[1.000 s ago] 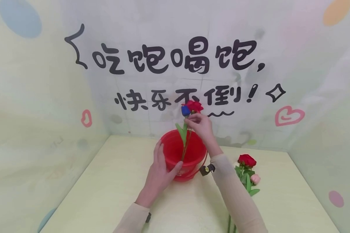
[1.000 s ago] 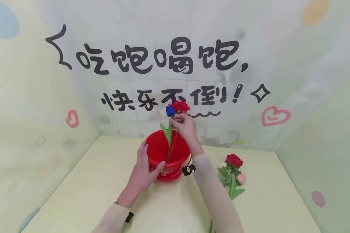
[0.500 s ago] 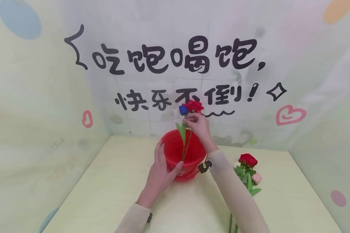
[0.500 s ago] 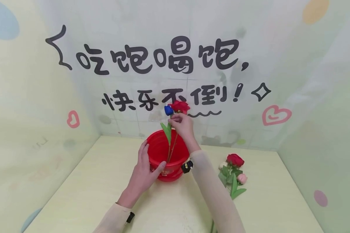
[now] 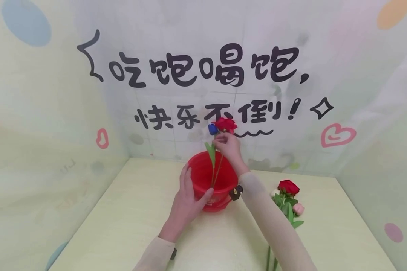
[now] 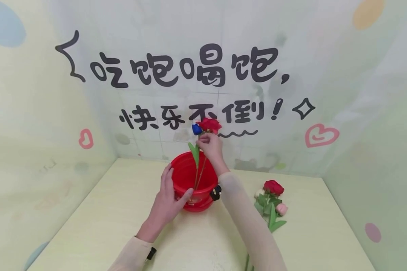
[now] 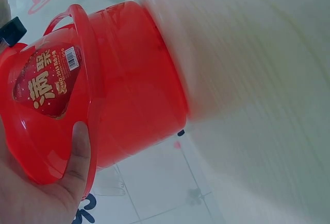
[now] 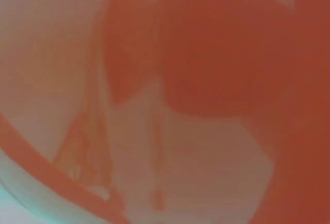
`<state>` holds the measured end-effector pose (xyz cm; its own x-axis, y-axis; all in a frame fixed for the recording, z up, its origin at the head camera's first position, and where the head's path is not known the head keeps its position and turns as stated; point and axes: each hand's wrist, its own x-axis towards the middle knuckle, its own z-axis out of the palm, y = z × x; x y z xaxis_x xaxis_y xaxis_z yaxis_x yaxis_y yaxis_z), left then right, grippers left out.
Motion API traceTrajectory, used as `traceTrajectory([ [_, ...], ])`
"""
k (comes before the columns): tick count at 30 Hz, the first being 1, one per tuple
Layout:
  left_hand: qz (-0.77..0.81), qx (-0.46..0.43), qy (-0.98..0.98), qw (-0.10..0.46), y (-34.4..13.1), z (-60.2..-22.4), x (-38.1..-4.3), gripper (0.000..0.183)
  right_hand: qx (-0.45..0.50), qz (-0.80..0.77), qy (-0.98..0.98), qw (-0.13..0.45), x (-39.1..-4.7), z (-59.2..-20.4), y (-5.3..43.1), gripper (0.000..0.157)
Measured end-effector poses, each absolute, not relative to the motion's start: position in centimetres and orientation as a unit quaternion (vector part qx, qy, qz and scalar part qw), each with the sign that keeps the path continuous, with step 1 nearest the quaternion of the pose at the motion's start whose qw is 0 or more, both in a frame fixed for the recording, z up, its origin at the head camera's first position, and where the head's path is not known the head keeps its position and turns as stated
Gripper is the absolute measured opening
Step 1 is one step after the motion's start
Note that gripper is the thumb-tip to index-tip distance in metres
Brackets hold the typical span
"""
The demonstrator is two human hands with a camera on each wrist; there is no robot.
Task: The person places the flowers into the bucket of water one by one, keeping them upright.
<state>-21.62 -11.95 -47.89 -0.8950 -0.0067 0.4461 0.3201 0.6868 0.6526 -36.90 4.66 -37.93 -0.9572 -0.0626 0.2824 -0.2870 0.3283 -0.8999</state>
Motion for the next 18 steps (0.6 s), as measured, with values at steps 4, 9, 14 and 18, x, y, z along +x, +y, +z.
traceTrajectory([
  [4, -0.385, -0.086, -0.894, 0.213, -11.78, -48.08, -21.60, 0.115, 0.111, 0.557, -0.816, 0.109, -36.99, -38.37, 4.66, 0.026],
  [9, -0.388, -0.087, -0.892, 0.214, -11.75, -48.04, -21.60, 0.113, 0.111, 0.558, -0.814, 0.115, -37.17, -38.56, 4.44, 0.025],
  [14, -0.386, -0.087, -0.893, 0.214, -11.80, -47.93, -21.57, 0.113, 0.111, 0.562, -0.812, 0.107, -37.16, -38.49, 4.34, 0.025],
  [18, -0.385, -0.087, -0.893, 0.217, -11.77, -48.15, -21.50, 0.113, 0.104, 0.561, -0.815, 0.104, -36.96, -38.77, 4.35, 0.027],
])
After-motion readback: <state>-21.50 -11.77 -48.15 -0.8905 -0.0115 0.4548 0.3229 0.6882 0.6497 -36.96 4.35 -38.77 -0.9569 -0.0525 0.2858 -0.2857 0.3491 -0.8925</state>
